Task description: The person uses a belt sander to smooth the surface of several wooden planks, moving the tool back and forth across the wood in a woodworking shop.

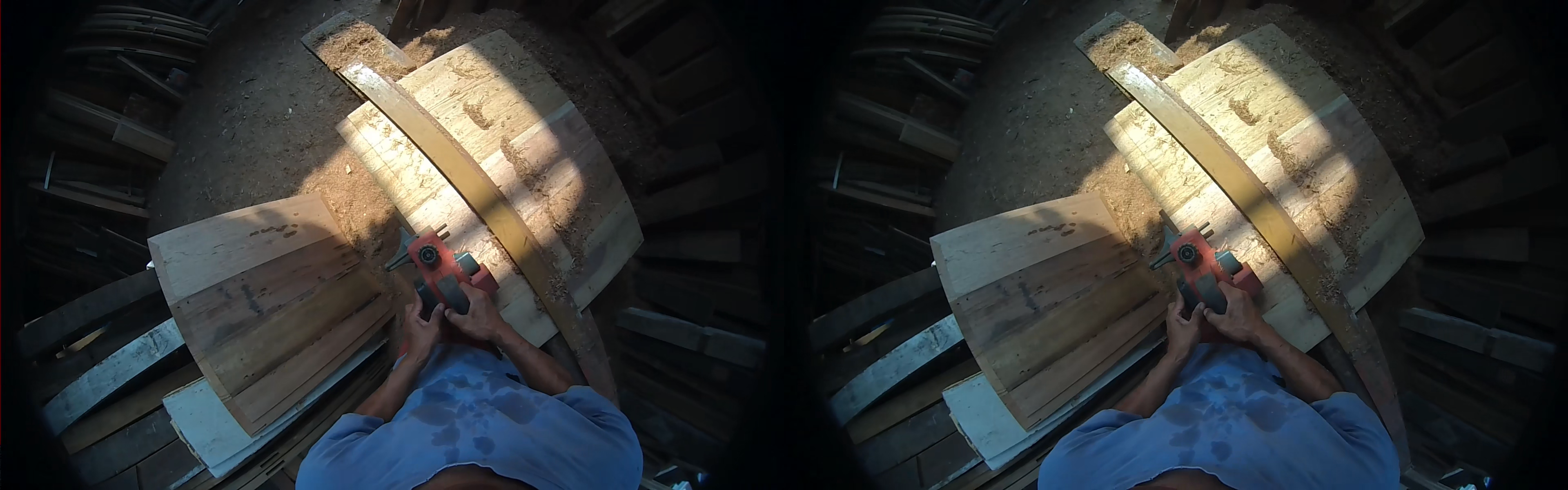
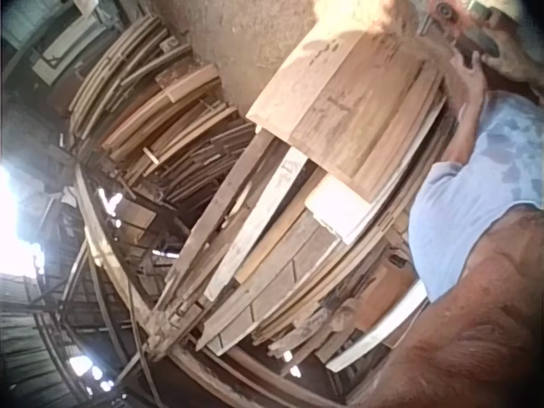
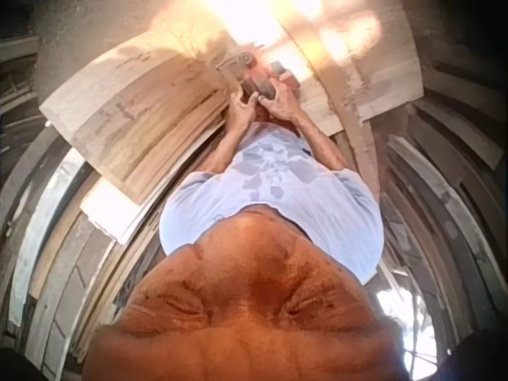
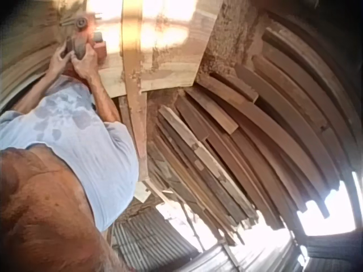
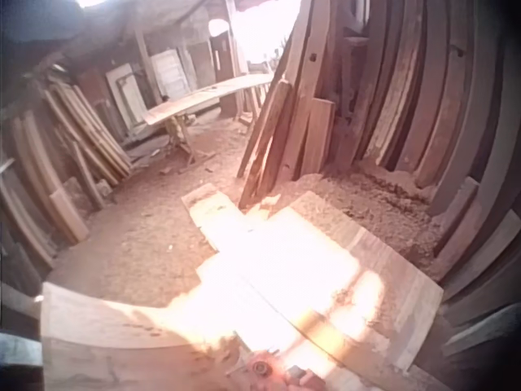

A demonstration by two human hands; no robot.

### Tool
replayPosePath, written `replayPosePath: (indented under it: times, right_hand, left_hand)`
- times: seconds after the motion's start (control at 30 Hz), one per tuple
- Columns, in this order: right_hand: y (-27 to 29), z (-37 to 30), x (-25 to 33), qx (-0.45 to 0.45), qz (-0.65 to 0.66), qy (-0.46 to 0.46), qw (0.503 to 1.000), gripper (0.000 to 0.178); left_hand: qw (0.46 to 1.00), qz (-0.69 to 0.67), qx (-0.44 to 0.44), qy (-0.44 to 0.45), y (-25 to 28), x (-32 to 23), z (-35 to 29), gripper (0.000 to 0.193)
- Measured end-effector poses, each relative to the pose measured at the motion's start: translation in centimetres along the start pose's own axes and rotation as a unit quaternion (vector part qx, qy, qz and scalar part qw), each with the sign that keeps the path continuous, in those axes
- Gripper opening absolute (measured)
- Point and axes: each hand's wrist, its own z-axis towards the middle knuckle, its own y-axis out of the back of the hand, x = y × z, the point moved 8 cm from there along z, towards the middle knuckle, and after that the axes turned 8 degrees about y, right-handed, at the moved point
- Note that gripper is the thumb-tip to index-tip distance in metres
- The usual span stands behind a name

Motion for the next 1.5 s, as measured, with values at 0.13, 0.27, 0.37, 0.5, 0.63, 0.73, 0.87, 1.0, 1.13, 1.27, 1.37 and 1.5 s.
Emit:
replayPosePath:
  times: [0.13,0.27,0.37,0.5,0.63,0.73,0.87,1.0,1.13,1.27,1.37,1.5]
  right_hand:
    - [-0.5,6.7,1.7,-0.005,0.004,0.019,1.0,0.048]
    - [-0.3,15.7,5.7,-0.074,0.039,0.134,0.987,0.059]
    - [-0.5,22.0,11.2,0.012,0.104,0.009,0.994,0.059]
    - [-1.1,29.1,14.3,0.043,0.122,0.019,0.991,0.048]
    - [-1.3,28.4,13.8,0.029,0.15,0.04,0.987,0.048]
    - [-0.6,23.6,12.9,0.036,0.14,0.034,0.989,0.047]
    - [-0.4,15.9,6.8,-0.019,0.092,0.083,0.992,0.052]
    - [0.7,3.5,5.0,0.024,0.091,-0.061,0.994,0.049]
    - [0.4,-4.1,-1.7,0.016,-0.012,0.002,1.0,0.041]
    - [0.3,-2.4,-0.6,0.007,0.006,0.022,1.0,0.041]
    - [0.5,2.8,1.9,-0.028,0.039,0.06,0.997,0.044]
    - [-0.5,11.4,3.9,0.022,0.034,0.026,0.999,0.053]
  left_hand:
    - [0.997,-0.075,0.009,-0.005,2.6,-2.3,5.8,0.056]
    - [0.97,-0.239,0.04,-0.037,5.1,-6.3,13.3,0.053]
    - [0.971,-0.212,0.003,-0.109,9.0,-9.2,19.9,0.048]
    - [0.97,-0.222,-0.011,-0.102,12.1,-11.2,27.1,0.048]
    - [0.967,-0.228,-0.01,-0.111,11.8,-11.4,26.4,0.044]
    - [0.974,-0.19,-0.026,-0.119,9.9,-9.5,22.8,0.046]
    - [0.969,-0.229,-0.008,-0.091,4.8,-4.7,14.5,0.044]
    - [0.977,-0.215,-0.002,-0.015,-0.8,1.3,3.9,0.055]
    - [0.996,-0.04,-0.074,-0.041,-2.7,1.9,-4.7,0.064]
    - [0.994,-0.088,-0.056,-0.018,-2.7,3.6,-2.5,0.065]
    - [0.997,-0.028,-0.06,-0.04,0.0,-0.6,1.7,0.066]
    - [0.973,-0.224,-0.034,-0.041,2.1,-0.5,10.4,0.059]
